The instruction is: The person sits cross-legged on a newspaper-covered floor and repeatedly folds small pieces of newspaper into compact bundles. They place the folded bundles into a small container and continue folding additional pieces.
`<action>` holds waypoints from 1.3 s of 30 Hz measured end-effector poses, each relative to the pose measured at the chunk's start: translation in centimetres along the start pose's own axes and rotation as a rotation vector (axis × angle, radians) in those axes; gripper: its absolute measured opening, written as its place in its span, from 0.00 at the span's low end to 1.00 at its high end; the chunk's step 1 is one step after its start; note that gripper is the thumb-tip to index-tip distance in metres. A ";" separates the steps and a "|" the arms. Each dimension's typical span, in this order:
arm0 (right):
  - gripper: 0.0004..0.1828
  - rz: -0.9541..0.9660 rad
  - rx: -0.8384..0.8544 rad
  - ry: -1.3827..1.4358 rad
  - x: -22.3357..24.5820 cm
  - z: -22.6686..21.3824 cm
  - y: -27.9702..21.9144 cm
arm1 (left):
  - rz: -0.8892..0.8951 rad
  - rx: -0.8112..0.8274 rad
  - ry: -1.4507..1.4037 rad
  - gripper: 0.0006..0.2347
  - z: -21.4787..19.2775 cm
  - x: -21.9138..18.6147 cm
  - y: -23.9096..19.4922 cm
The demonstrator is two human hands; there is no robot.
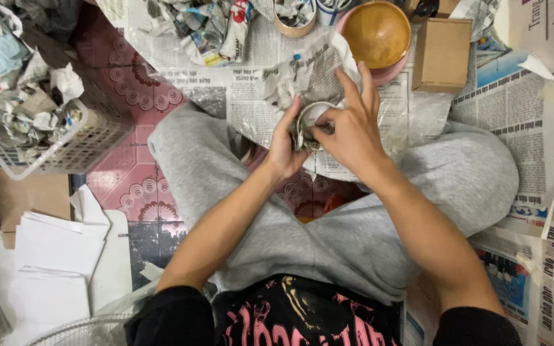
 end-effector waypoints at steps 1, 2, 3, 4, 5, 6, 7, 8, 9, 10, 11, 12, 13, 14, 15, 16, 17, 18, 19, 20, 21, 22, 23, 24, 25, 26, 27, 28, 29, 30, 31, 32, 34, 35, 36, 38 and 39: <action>0.10 0.021 0.000 0.018 -0.4 0.2 -0.2 | -0.008 -0.005 0.007 0.18 -0.1 0.4 0.3; 0.09 0.039 -0.007 0.037 -0.7 0.5 -0.1 | -0.013 -0.007 0.019 0.18 -0.2 0.5 0.7; 0.08 0.058 -0.014 0.056 -0.9 0.6 0.0 | -0.019 -0.009 0.032 0.18 -0.4 0.5 1.0; 0.08 0.038 -0.043 0.070 -1.1 0.5 0.0 | -0.015 -0.016 0.030 0.18 -0.4 0.5 1.4; 0.08 0.018 -0.072 0.083 -1.2 0.3 0.1 | -0.012 -0.023 0.028 0.17 -0.4 0.5 1.6; 0.08 -0.003 -0.098 0.097 -1.2 0.2 -0.1 | -0.007 -0.033 0.025 0.17 -0.5 0.5 1.6; 0.06 0.002 -0.128 0.118 -1.1 0.0 -0.3 | -0.011 -0.019 0.014 0.17 -0.6 0.6 1.4; 0.05 -0.001 -0.160 0.139 -0.9 -0.3 -0.3 | -0.008 -0.003 0.004 0.18 -0.6 0.2 1.5; 0.04 -0.004 -0.193 0.161 -0.6 -0.7 -0.2 | -0.004 0.013 -0.005 0.18 -0.5 -0.1 1.7; 0.04 -0.024 -0.225 0.192 -0.3 -1.0 -0.3 | 0.002 0.010 -0.028 0.18 -0.6 -0.4 1.5; 0.05 -0.044 -0.258 0.224 0.0 -1.5 -0.3 | 0.009 0.007 -0.051 0.18 -0.6 -0.8 1.7; 0.05 -0.060 -0.289 0.257 0.3 -1.7 -0.6 | 0.013 0.001 -0.074 0.17 -0.8 -0.9 1.6; 0.06 -0.106 -0.276 0.269 0.7 -1.8 -0.7 | 0.013 -0.004 -0.082 0.17 -1.0 -1.0 1.5; 0.06 -0.152 -0.270 0.276 1.0 -2.0 -0.8 | 0.012 -0.003 -0.088 0.17 -1.1 -1.2 1.7; 0.07 -0.198 -0.263 0.282 1.4 -2.2 -0.9 | 0.010 -0.001 -0.094 0.17 -1.1 -1.4 1.7; 0.06 -0.267 -0.213 0.307 1.8 -2.3 -0.9 | -0.001 0.026 -0.113 0.18 -1.1 -1.5 1.9; 0.06 -0.336 -0.163 0.332 2.3 -2.3 -1.0 | -0.013 0.053 -0.131 0.18 -1.1 -1.7 2.0; 0.06 -0.407 -0.109 0.360 2.8 -2.2 -1.1 | -0.021 0.077 -0.151 0.19 -1.2 -1.9 1.9; 0.07 -0.454 -0.100 0.310 3.2 -2.3 -1.4 | -0.017 0.070 -0.163 0.19 -1.3 -2.2 1.9; 0.07 -0.501 -0.088 0.262 3.7 -2.6 -1.8 | -0.012 0.061 -0.175 0.19 -1.4 -2.5 1.9; 0.08 -0.549 -0.077 0.214 4.1 -2.6 -1.9 | -0.007 0.052 -0.188 0.19 -1.5 -2.7 1.8; 0.08 -0.559 -0.064 0.206 4.3 -2.6 -1.9 | -0.023 0.062 -0.201 0.20 -1.4 -2.9 1.6; 0.08 -0.570 -0.052 0.199 4.5 -2.7 -1.8 | -0.038 0.072 -0.214 0.21 -1.2 -3.0 1.5; 0.08 -0.579 -0.042 0.187 4.6 -2.7 -1.8 | -0.057 0.085 -0.226 0.22 -1.0 -3.0 1.5; 0.09 -0.588 -0.025 0.171 4.7 -2.6 -1.7 | -0.074 0.103 -0.227 0.23 -0.8 -3.1 1.4; 0.09 -0.596 -0.008 0.153 4.7 -2.5 -1.6 | -0.093 0.121 -0.228 0.24 -0.5 -3.2 1.3; 0.09 -0.603 0.009 0.134 4.7 -2.3 -1.6 | -0.112 0.140 -0.229 0.25 -0.3 -3.2 1.2; 0.09 -0.602 0.021 0.128 4.7 -2.1 -1.7 | -0.100 0.128 -0.215 0.25 -0.2 -3.2 1.1; 0.09 -0.601 0.033 0.122 4.7 -1.8 -1.8 | -0.088 0.116 -0.201 0.25 -0.1 -3.3 1.0; 0.09 -0.602 0.046 0.117 4.6 -1.5 -1.9 | -0.074 0.103 -0.187 0.25 0.0 -3.4 1.0; 0.11 -0.598 0.045 0.146 4.5 -1.4 -2.0 | -0.075 0.092 -0.181 0.25 0.0 -3.5 0.9; 0.12 -0.595 0.043 0.176 4.3 -1.2 -2.1 | -0.076 0.080 -0.175 0.25 -0.1 -3.4 0.9; 0.15 -0.569 0.018 0.265 3.7 -1.1 -2.1 | -0.023 0.028 -0.066 0.24 -0.2 -3.5 0.9; 0.15 -0.546 -0.006 0.324 3.3 -1.3 -1.9 | 0.031 -0.011 0.036 0.24 -0.3 -3.6 0.9; 0.15 -0.520 -0.030 0.381 2.8 -1.6 -1.8 | 0.082 -0.048 0.137 0.23 -0.4 -3.6 1.0; 0.18 -0.412 -0.169 0.346 1.4 -2.9 -1.5 | 0.041 -0.023 0.211 0.22 -0.3 -3.1 1.0; 0.19 -0.358 -0.238 0.329 0.9 -3.4 -1.2 | 0.020 -0.011 0.248 0.21 -0.3 -3.0 1.1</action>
Point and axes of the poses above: each hand's wrist, its own y-axis towards the middle knuckle, its own z-axis out of the palm, x = y × z, the point moved 2 cm from there along y, towards the middle knuckle, and after that the axes turned 2 degrees about -z, right-handed, at the moved point
